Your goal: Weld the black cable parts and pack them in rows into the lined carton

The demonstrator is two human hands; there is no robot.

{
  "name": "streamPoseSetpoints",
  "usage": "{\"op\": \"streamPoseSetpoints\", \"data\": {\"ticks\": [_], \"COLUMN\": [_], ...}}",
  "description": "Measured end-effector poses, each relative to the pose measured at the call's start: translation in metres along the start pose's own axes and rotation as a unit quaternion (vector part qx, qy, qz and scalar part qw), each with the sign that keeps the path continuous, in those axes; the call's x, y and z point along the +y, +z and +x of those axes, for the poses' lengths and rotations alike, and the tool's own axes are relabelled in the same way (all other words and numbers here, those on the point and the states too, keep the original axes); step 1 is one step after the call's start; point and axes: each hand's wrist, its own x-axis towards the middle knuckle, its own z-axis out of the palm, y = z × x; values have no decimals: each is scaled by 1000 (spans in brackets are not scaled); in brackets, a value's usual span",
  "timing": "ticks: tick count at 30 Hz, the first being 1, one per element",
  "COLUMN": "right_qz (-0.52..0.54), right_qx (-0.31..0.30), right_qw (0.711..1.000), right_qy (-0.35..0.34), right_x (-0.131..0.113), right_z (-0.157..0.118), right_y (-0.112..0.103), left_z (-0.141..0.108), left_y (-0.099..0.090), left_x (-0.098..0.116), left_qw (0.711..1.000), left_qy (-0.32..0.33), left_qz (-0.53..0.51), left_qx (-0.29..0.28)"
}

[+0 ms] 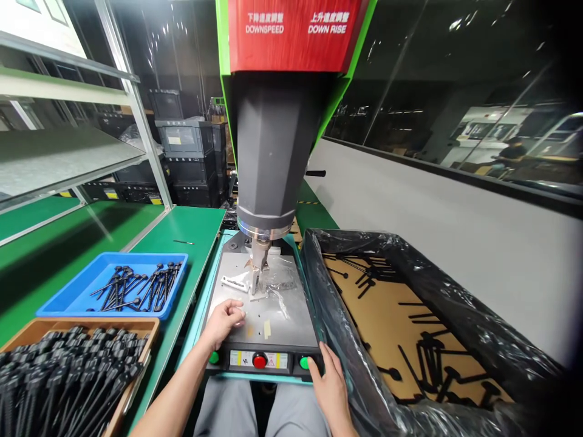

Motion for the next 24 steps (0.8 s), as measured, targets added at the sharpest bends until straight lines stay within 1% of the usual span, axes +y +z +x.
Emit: {"op": "streamPoseSetpoints", "data": {"ticks": [1,2,3,4,5,6,7,8,9,10,13,15,17,19,21,23,24], "right_qz": [12,33,62,98,137,175,207,232,246,254,256,254,248,236,215,184,167], "right_qx": [33,46,29,-16,-85,-159,-221,-264,-286,-290,-240,-196,-140,-67,7,61,76], "right_qw": [999,998,996,993,985,970,952,935,924,919,927,934,947,961,970,972,972], "right_qy": [-19,-37,-51,-58,-58,-54,-51,-55,-64,-79,-134,-156,-149,-126,-116,-132,-144], "right_x": [-11,-24,-38,-52,-67,-82,-97,-111,-124,-137,-168,-179,-181,-177,-174,-175,-176], "right_z": [-2,-5,-10,-15,-20,-25,-29,-30,-30,-26,-2,21,45,66,84,102,110], "right_y": [1,3,7,14,21,30,40,49,58,66,84,91,96,99,99,95,93], "left_z": [-6,-12,-18,-23,-27,-31,-34,-36,-38,-40,-43,-45,-46,-47,-48,-49,-48], "left_y": [4,9,13,17,20,24,27,30,33,35,41,44,45,44,43,42,42], "left_x": [4,8,13,17,20,23,26,29,30,32,36,38,41,44,45,46,46], "left_qw": [999,998,997,995,992,989,986,984,982,981,977,975,975,976,978,978,978], "left_qy": [-15,-23,-26,-24,-17,-12,-9,-7,-5,-3,-1,6,20,36,48,54,54], "left_qz": [-25,-45,-62,-80,-99,-117,-133,-147,-158,-166,-189,-200,-200,-192,-183,-178,-177], "left_qx": [-13,-28,-43,-59,-74,-87,-98,-103,-104,-103,-97,-96,-93,-91,-89,-90,-91]}}
